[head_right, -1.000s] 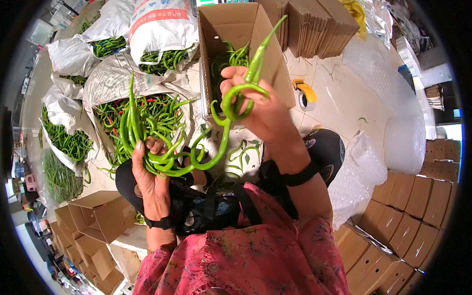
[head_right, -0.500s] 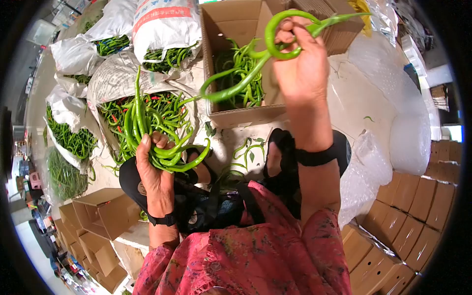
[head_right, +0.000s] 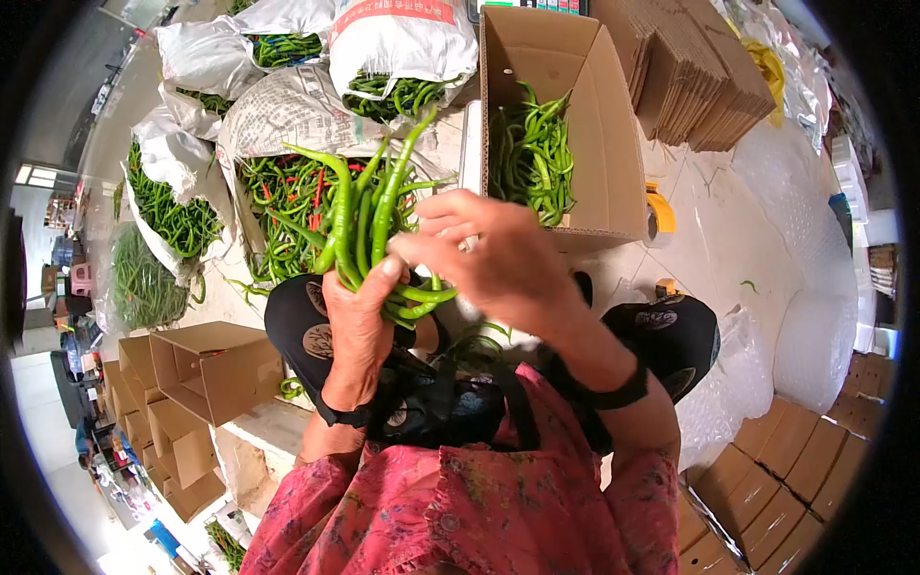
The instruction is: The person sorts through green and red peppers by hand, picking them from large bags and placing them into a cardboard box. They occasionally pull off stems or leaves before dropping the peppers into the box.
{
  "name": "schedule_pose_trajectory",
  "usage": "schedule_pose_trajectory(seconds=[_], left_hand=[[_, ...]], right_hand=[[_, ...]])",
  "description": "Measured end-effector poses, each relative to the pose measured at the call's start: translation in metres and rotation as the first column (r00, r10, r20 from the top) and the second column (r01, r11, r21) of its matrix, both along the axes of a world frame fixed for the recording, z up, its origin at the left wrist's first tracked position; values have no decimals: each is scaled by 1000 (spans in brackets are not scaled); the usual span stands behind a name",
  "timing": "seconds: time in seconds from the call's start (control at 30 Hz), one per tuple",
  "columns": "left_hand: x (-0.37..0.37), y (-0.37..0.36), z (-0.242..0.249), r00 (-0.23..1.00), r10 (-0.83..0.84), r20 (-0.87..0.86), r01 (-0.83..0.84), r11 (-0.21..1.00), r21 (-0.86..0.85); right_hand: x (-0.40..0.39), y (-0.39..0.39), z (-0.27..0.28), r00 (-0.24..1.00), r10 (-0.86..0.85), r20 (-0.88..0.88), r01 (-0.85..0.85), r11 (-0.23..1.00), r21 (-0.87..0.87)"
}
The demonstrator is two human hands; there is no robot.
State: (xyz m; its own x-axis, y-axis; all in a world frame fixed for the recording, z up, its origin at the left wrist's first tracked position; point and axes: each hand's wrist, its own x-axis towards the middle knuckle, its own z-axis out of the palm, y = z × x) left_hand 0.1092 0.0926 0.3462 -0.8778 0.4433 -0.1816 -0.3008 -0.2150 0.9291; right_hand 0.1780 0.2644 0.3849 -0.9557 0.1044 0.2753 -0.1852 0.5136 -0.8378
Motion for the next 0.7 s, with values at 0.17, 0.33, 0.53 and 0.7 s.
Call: schedule_pose_trajectory(seconds=[0.17,0.33,0.53,0.7], left_hand=[[13,5,-5,952,-20,-305,-44,979,-200],[6,-1,-3,952,-36,-304,-1,992,-122],[2,-11,5,986,-100,-135,85,990,-115],[2,-12,-10,982,-185,35,180,977,112]], right_hand=[[-31,-50,-15,960,-53,275,240,660,-712],[-36,-49,-26,984,26,177,157,352,-923],[-27,-36,-27,968,131,211,148,378,-914],[-25,-38,-26,961,60,269,209,479,-853]])
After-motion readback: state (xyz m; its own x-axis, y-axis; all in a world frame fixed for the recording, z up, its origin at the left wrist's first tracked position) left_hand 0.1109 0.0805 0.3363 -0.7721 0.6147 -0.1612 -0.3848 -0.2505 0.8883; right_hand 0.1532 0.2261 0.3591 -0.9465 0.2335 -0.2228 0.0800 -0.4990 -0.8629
